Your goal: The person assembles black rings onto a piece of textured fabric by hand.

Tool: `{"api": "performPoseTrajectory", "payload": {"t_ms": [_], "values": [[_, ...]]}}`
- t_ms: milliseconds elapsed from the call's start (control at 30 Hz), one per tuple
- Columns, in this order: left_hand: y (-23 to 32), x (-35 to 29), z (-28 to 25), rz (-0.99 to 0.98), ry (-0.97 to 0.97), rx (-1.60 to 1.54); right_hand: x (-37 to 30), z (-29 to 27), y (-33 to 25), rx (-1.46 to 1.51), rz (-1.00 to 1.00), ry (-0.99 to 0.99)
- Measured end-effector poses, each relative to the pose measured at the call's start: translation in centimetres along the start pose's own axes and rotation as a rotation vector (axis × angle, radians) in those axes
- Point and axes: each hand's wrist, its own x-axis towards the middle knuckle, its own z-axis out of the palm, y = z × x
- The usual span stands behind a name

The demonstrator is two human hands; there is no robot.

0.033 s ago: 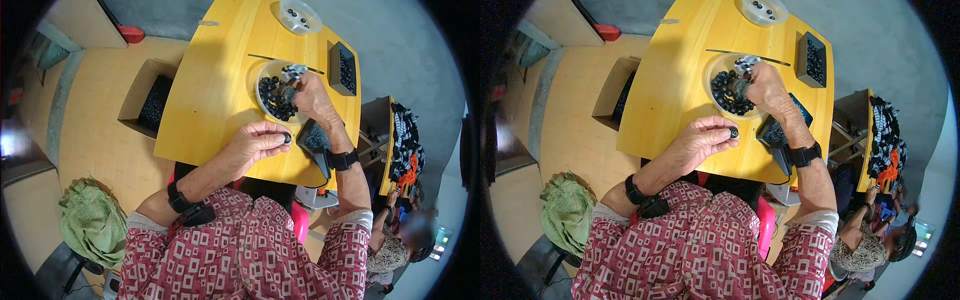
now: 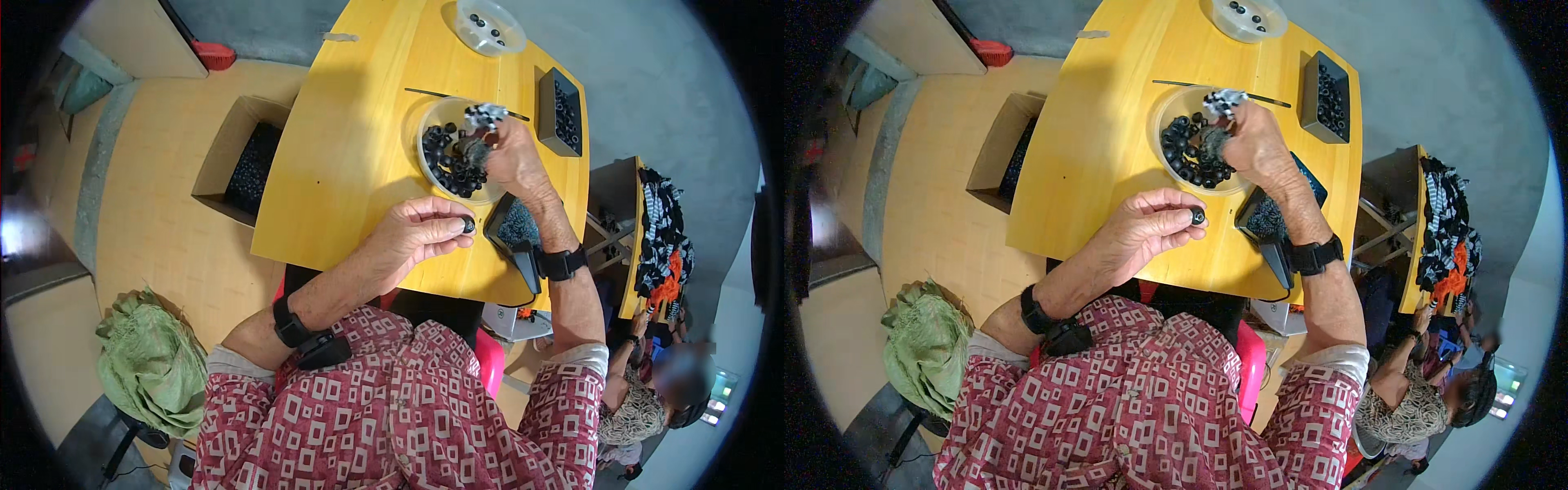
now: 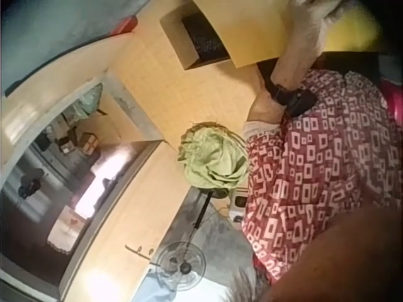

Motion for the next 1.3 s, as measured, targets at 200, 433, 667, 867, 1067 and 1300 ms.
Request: {"api": "performPoseTrajectory", "payload": {"t_ms": [200, 433, 667, 867, 1067, 1300], "values": [[0.1, 0.0, -0.2, 0.016, 0.007, -0.006, -2.0, -0.5, 0.1, 0.264, -0.050, 0.067], [1.2, -0.2, 0.1, 0.165, 0.028, -0.032, -6.7, -0.6, -1.5, 0.295, -0.140, 0.106], [0.7, -0.3, 0.7, 0.218, 0.049, 0.069, -8.9, -1.0, -3.2, 0.059, -0.361, 0.093], [0.2, -0.6, 1.8, 0.183, -0.012, 0.101, -11.6, -0.7, -1.7, 0.477, -0.120, 0.151], [-0.3, -0.5, 2.9, 0.164, 0.014, 0.133, -13.6, -0.5, -0.5, 0.799, 0.004, 0.194], [-0.9, 0.1, 4.4, 0.121, 0.008, 0.149, -15.3, -0.5, -0.5, 0.763, 0.005, 0.330]]}}
